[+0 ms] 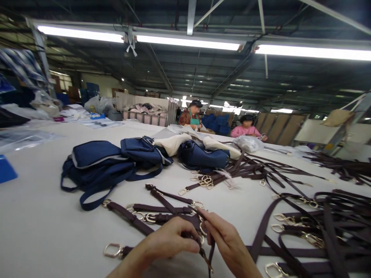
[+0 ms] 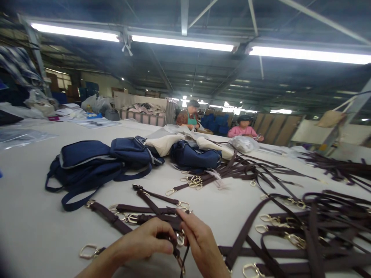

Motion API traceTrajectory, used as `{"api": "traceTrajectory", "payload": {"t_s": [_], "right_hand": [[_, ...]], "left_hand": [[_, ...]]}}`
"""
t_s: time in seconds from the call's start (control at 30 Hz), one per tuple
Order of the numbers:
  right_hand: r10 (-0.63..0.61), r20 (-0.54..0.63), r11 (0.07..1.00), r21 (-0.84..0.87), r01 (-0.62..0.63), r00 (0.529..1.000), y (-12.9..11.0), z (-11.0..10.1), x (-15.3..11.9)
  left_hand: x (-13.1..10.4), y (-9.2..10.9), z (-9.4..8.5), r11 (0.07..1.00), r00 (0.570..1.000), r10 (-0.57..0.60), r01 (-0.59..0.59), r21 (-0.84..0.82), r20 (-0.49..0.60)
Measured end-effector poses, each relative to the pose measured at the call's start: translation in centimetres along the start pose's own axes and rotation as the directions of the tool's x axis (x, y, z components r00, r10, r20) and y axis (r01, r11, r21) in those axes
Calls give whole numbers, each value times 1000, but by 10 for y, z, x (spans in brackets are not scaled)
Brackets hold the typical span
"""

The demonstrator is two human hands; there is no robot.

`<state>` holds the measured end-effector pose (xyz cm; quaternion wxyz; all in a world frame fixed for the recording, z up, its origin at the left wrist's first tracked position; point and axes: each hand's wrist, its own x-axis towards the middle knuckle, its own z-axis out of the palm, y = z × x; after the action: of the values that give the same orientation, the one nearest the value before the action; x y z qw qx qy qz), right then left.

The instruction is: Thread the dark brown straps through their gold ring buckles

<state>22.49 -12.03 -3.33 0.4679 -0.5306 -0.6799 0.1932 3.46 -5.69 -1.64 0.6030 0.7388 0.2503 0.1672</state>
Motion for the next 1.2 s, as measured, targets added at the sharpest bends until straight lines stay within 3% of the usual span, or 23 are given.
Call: {"api": "traceTrajectory", "payload": {"t_s": [0.13,0.27,0.37,0.5,0.8,1.0,1.1,1.2], "right_hand": [[18,124,999,48,-24,992,-9,-13,-1],[172,101,984,20,-174,980,-16,-24,-5],[231,77,973,-44,-228,970,-14,-26,-6],[230,103,968,-126,-216,968,-7,-26,-6],[204,141,978,-81,-194,969,-9,-20,-5],[165,145,985,-68,-156,976,-8,-4,-4],[148,131,989,-11,-147,980,-7,2,-3],[214,83,943,243,-228,973,-8,9,-1]], "left_hand": [[6,-5,-2,995,999,41,-40,-96,-1],[12,-15,-5,975,979,-133,102,-196,-154],[15,-18,-7,945,962,-210,153,-289,-177],[16,-17,-8,936,971,-186,129,-329,-151],[14,-16,-11,932,980,-149,96,-351,-129],[9,-13,-5,962,984,-125,88,-260,-129],[9,-12,-3,950,987,-129,96,-298,-94],[10,-10,-4,947,988,-108,69,-315,-107]]}}
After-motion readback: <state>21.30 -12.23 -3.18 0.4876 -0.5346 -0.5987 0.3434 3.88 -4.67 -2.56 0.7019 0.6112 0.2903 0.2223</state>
